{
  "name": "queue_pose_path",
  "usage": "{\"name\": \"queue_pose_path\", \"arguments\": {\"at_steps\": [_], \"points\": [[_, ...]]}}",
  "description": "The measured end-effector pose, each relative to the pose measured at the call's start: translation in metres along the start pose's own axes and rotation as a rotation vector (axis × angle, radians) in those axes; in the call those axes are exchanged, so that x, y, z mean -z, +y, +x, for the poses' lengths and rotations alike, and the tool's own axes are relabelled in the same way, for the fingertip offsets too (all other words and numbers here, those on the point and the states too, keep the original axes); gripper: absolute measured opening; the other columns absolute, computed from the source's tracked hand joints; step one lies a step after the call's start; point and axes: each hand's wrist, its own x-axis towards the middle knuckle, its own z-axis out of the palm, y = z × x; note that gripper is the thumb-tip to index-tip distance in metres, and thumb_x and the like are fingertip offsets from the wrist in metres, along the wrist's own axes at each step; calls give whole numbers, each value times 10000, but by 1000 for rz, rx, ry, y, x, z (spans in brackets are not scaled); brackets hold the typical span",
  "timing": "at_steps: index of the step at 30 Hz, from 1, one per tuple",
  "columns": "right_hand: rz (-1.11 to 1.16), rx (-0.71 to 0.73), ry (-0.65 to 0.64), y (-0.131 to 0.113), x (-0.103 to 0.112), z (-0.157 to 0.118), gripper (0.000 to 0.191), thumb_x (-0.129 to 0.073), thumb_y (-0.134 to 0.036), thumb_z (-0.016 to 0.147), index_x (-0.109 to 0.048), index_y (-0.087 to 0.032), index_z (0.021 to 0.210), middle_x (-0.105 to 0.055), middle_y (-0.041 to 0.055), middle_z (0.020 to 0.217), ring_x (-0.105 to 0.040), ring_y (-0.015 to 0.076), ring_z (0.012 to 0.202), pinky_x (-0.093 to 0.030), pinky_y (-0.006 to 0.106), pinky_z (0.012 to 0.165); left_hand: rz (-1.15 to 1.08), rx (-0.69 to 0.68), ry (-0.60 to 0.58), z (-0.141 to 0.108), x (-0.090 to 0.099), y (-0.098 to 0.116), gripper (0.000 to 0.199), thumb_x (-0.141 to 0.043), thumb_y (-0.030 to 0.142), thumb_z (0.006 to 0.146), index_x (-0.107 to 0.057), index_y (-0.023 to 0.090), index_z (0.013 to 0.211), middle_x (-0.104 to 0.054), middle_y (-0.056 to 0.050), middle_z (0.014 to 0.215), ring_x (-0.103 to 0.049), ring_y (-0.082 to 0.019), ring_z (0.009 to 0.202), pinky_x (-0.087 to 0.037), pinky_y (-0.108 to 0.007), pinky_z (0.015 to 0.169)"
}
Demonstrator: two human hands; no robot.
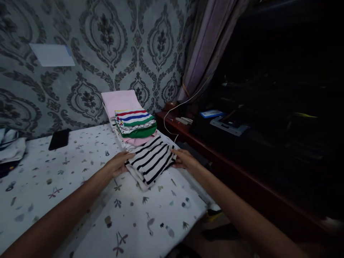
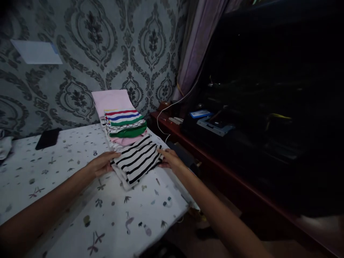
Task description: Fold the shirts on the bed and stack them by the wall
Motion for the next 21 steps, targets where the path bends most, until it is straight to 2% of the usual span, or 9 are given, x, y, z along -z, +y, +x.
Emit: {"name": "queue_pose_path", "arguments": {"at_steps": [2, 4, 8, 10, 13, 15, 17, 19, 21], "points": [[-51, 1, -9, -5, -2, 4, 383, -853, -315, 631, -601, -194, 892, -631, -7, 643, -567, 131, 533, -525, 260, 454, 4, -2, 79, -3, -2, -3, 673, -828, 119, 701, -544, 126, 1311, -744, -175, 1120, -744, -285, 903, -648, -392, 725], [-90, 34, -9, -9, -5, 4, 321, -832, -304, 639, -599, -194, 831, -603, -16, 602, -538, 124, 509, -485, 241, 436, 4, -12, 135, -1, -4, -3, 771, -819, 59, 661, -492, 149, 1353, -735, -173, 1141, -745, -286, 881, -646, -407, 705], [-150, 176, 37, -4, -5, -1, 246, -735, -363, 706, -588, -216, 839, -573, -44, 622, -528, 114, 552, -454, 217, 494, 12, -160, 83, 13, -4, -3, 626, -797, 66, 651, -566, 143, 1227, -739, -151, 1092, -736, -270, 876, -632, -371, 700], [-239, 206, 64, -1, 1, -5, 240, -710, -387, 707, -588, -222, 831, -559, -40, 604, -535, 142, 563, -444, 243, 504, 66, -207, 77, 21, 1, -7, 546, -819, 104, 640, -590, 137, 1135, -743, -125, 1002, -730, -259, 848, -622, -353, 690], [-444, 219, 110, -2, 11, -11, 240, -721, -323, 670, -630, -210, 861, -576, -1, 616, -572, 211, 626, -452, 308, 561, 130, -235, 107, 30, 10, -13, 503, -824, 124, 642, -543, 150, 1058, -703, -52, 841, -705, -214, 729, -604, -325, 631], [-748, 382, 184, -8, 11, -14, 322, -698, -284, 692, -662, -200, 1001, -653, 66, 808, -616, 268, 803, -482, 368, 689, 141, -250, 133, 31, 16, -16, 498, -807, 113, 659, -489, 174, 1037, -646, 8, 770, -670, -167, 635, -584, -295, 580], [-1093, 645, 195, -13, 1, -14, 377, -636, -294, 772, -655, -191, 1134, -663, 131, 1055, -607, 313, 998, -478, 429, 831, 170, -266, 143, 27, 19, -18, 475, -773, 102, 694, -446, 193, 1026, -590, 46, 747, -638, -128, 575, -556, -256, 537], [-1266, 879, 64, -10, -19, -11, 372, -549, -342, 874, -650, -168, 1186, -639, 168, 1200, -582, 323, 1122, -458, 454, 934, 212, -280, 154, 20, 21, -19, 437, -737, 105, 733, -423, 201, 1021, -560, 55, 750, -626, -111, 550, -521, -222, 502], [-1299, 1017, -71, 1, -45, -5, 412, -474, -417, 941, -651, -166, 1216, -630, 174, 1277, -565, 315, 1202, -438, 451, 1003, 232, -291, 173, 14, 26, -21, 401, -709, 123, 768, -419, 202, 1033, -558, 46, 766, -644, -118, 563, -491, -201, 483]]}}
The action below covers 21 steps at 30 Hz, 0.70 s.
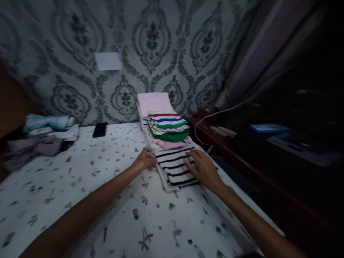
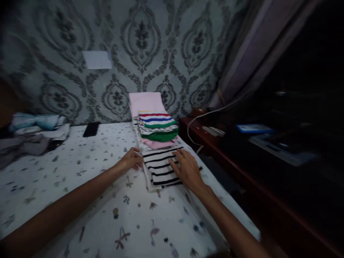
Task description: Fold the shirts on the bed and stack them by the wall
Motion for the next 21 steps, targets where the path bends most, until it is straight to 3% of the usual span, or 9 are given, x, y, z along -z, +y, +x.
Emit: {"name": "queue_pose_path", "arguments": {"at_steps": [2, 4, 8, 10, 13, 17, 21], "points": [[-40, 57, -6, -14, -27, 9, 484, -451, -490, 951, -634, -191, 1284, -607, 169, 1360, -523, 337, 1291, -413, 490, 1048, 63, -31, 2, -3, 13, -1, 365, -676, 159, 809, -426, 204, 1071, -573, 27, 802, -670, -133, 596, -480, -200, 488], [-122, 44, -7, -21, -53, 14, 544, -452, -532, 939, -594, -228, 1367, -572, 160, 1430, -470, 377, 1356, -387, 556, 1063, 325, -129, 32, -4, 37, -1, 297, -621, 200, 862, -449, 209, 1104, -603, 5, 849, -682, -137, 638, -493, -216, 527], [-193, 69, 15, -15, -80, 15, 611, -411, -573, 929, -541, -262, 1438, -538, 145, 1480, -422, 376, 1408, -369, 582, 1080, 904, -282, 282, -4, 116, 11, 170, -559, 173, 893, -546, 223, 1054, -658, -42, 975, -661, -190, 904, -520, -316, 812], [-204, 84, 31, -9, -84, 14, 636, -377, -587, 922, -537, -259, 1444, -533, 146, 1484, -418, 371, 1414, -378, 584, 1072, 989, -255, 420, -2, 160, 20, 193, -533, 151, 897, -562, 216, 1076, -636, -83, 1107, -595, -241, 1088, -465, -370, 947], [-203, 104, 47, 4, -87, 13, 641, -355, -573, 915, -557, -247, 1428, -522, 153, 1492, -421, 388, 1408, -401, 596, 1044, 1103, -166, 619, 6, 215, 28, 267, -504, 186, 918, -538, 170, 1182, -554, -164, 1272, -495, -306, 1226, -410, -419, 1004], [-135, 280, 11, 26, -95, 12, 466, -345, -460, 915, -712, -368, 1187, -559, 60, 1468, -436, 397, 1388, -407, 627, 1013, 1236, -69, 798, 8, 270, 33, 347, -499, 207, 925, -510, 120, 1262, -510, -222, 1350, -432, -347, 1297, -349, -463, 1052], [-52, 355, 90, 40, -107, 11, 488, -293, -377, 919, -757, -434, 1059, -551, 42, 1474, -362, 391, 1437, -348, 693, 1019, 1345, 14, 931, -12, 325, 40, 354, -442, 163, 933, -524, 89, 1268, -472, -280, 1414, -363, -391, 1372, -259, -543, 1100]]}}
